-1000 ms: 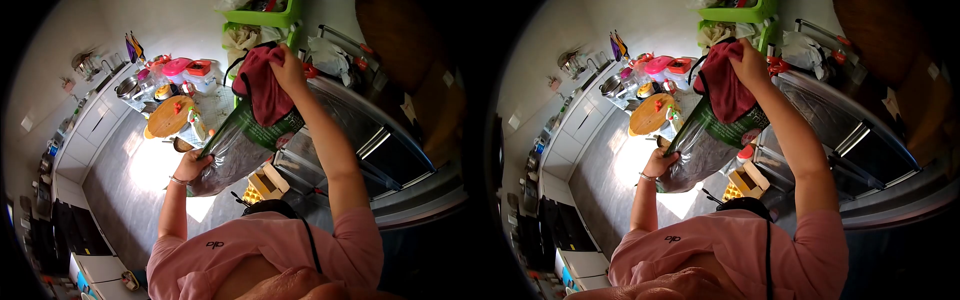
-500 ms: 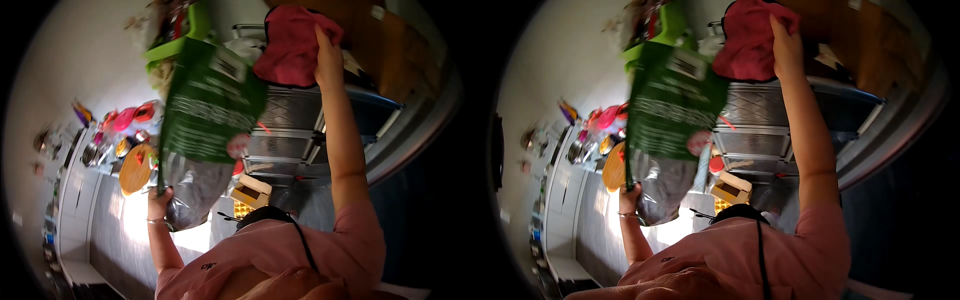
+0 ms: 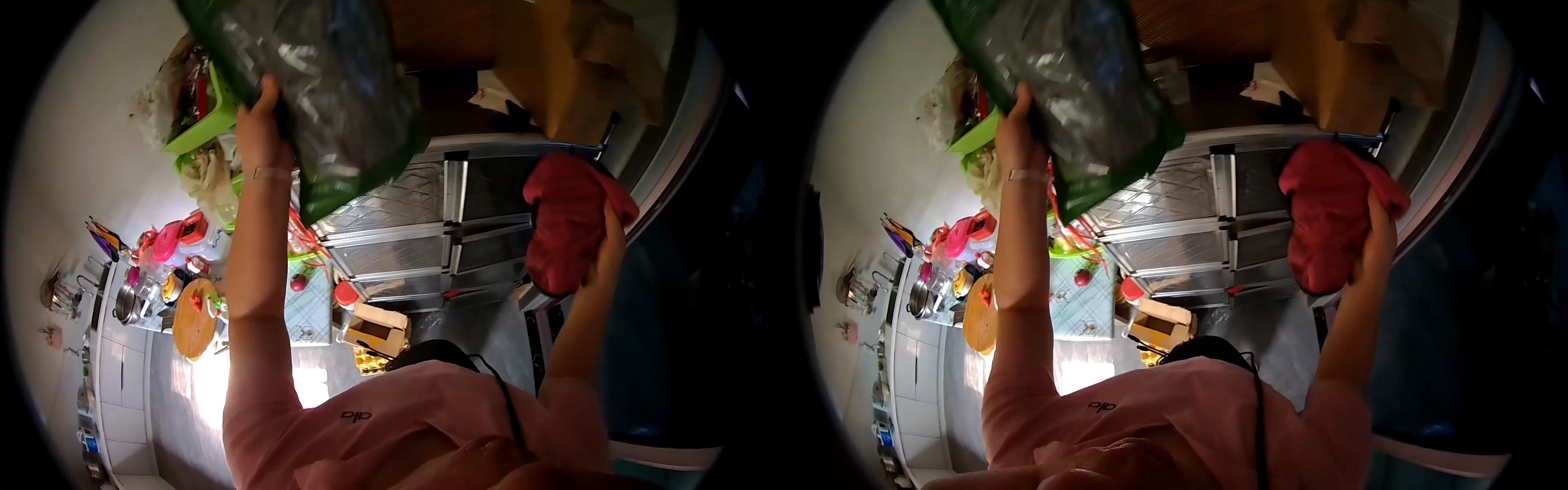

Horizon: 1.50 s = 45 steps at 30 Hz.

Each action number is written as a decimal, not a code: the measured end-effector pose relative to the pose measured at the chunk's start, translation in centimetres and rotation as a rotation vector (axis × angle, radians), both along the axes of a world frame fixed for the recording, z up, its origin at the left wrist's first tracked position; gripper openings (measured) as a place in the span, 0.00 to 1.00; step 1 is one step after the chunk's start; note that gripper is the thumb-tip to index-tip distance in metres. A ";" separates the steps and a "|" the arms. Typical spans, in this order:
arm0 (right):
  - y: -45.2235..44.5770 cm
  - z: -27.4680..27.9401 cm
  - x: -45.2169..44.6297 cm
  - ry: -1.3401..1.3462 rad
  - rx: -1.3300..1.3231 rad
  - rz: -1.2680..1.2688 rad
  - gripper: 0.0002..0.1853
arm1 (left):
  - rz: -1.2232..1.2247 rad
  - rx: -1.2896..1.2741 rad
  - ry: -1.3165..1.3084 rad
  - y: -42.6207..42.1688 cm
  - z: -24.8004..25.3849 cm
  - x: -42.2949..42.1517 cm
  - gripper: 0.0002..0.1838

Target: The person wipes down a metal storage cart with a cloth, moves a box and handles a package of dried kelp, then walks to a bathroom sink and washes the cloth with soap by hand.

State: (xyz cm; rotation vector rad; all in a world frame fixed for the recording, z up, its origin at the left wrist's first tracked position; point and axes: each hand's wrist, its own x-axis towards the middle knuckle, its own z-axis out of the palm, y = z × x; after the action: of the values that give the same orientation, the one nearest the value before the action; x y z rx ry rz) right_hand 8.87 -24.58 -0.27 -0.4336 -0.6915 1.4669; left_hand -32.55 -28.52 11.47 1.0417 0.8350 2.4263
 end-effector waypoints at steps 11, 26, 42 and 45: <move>-1.5 -4.9 14.0 -0.126 -0.088 -0.402 0.20 | -0.056 0.085 0.021 26.2 3.1 8.8 0.21; -6.7 -10.7 23.3 -0.197 -0.207 -0.875 0.23 | -0.046 -0.237 0.122 38.7 1.2 9.3 0.19; -4.6 -9.5 19.1 -0.122 -0.209 -0.849 0.22 | 0.714 -0.405 0.474 36.9 2.2 11.8 0.42; -5.6 -9.3 21.4 -0.140 -0.191 -0.846 0.22 | 0.452 0.126 0.594 29.4 1.0 17.1 0.34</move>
State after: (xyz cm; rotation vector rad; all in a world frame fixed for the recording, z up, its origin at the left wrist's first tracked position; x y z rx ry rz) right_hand 30.25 -30.14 -9.52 -0.8592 -0.3894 0.7005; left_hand -15.45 0.83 12.42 1.8459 1.2241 2.5741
